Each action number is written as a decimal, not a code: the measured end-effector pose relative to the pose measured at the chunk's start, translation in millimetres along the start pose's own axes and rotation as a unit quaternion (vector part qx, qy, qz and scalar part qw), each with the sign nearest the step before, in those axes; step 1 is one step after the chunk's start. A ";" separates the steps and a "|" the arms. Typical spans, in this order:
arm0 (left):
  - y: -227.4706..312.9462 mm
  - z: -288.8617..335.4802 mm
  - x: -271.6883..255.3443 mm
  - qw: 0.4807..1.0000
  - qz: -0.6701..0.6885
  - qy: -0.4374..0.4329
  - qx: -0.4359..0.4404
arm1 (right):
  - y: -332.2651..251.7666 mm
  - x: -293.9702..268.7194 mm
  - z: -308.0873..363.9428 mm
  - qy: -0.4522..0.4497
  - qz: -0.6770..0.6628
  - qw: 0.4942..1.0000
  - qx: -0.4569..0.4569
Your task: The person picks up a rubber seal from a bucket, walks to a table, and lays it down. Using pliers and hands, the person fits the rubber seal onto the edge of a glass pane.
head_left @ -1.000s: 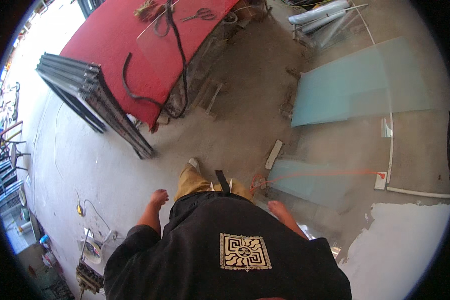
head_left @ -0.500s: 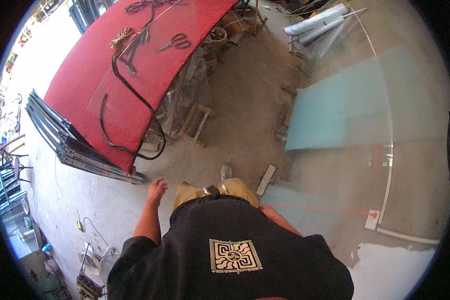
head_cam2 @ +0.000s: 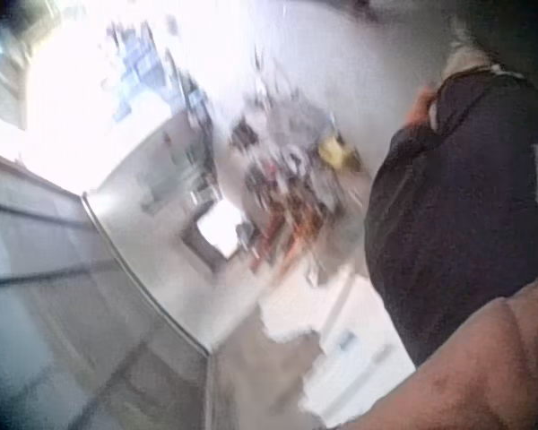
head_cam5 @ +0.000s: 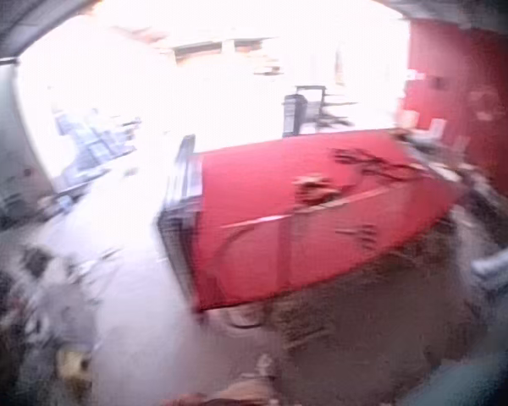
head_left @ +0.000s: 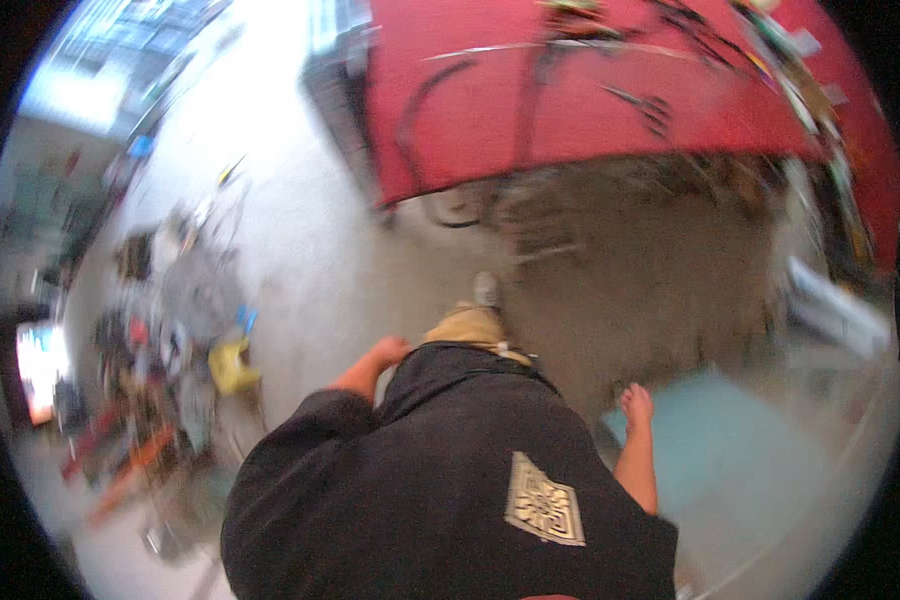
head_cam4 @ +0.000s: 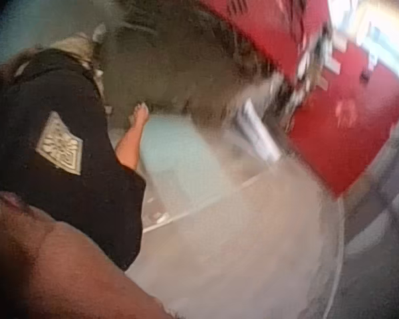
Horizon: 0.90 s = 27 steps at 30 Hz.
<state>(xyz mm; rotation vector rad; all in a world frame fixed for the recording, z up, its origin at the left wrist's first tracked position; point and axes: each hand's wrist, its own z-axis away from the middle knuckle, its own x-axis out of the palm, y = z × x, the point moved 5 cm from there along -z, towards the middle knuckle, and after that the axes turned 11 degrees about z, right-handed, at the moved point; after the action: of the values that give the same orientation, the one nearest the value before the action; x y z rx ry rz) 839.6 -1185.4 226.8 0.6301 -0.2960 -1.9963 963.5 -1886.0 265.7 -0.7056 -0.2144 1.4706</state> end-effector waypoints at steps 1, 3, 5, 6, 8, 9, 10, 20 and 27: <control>3.2 -15.4 5.8 0.996 -0.080 0.027 0.024 | 8.1 2.2 -12.5 -0.067 0.050 0.996 0.005; 37.5 -31.2 18.5 0.997 0.049 0.062 -0.007 | -18.0 25.4 -27.4 -0.127 0.168 0.977 -0.031; 70.3 -41.4 17.2 0.980 0.137 0.141 0.009 | -42.5 60.6 -13.3 -0.156 0.317 0.929 -0.108; 81.8 -43.4 22.0 0.955 0.245 0.167 0.003 | -51.0 66.5 -18.1 -0.182 0.414 0.877 -0.162; 129.0 -50.7 19.7 0.960 0.180 0.202 0.064 | -65.2 69.6 -34.1 -0.215 0.547 0.768 -0.253; 152.9 -46.6 21.0 0.955 0.239 0.169 0.045 | -79.3 66.0 -49.2 -0.221 0.595 0.712 -0.300; 172.0 -41.0 18.0 0.946 0.292 0.135 0.027 | -92.7 62.3 -64.3 -0.223 0.633 0.654 -0.349; 94.3 -48.0 47.5 0.842 0.440 0.306 -0.066 | -274.1 102.4 -168.5 -0.329 0.520 0.736 -0.282; 57.2 -8.0 188.2 0.733 0.533 0.372 -0.200 | -359.7 165.3 -173.9 -0.341 0.483 0.789 -0.166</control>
<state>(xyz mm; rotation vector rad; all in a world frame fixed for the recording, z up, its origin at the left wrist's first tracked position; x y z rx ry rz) 814.6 -1376.9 188.3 0.6896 0.2479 -0.5563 1377.1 -1761.2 281.7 -0.5319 -0.7654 2.7145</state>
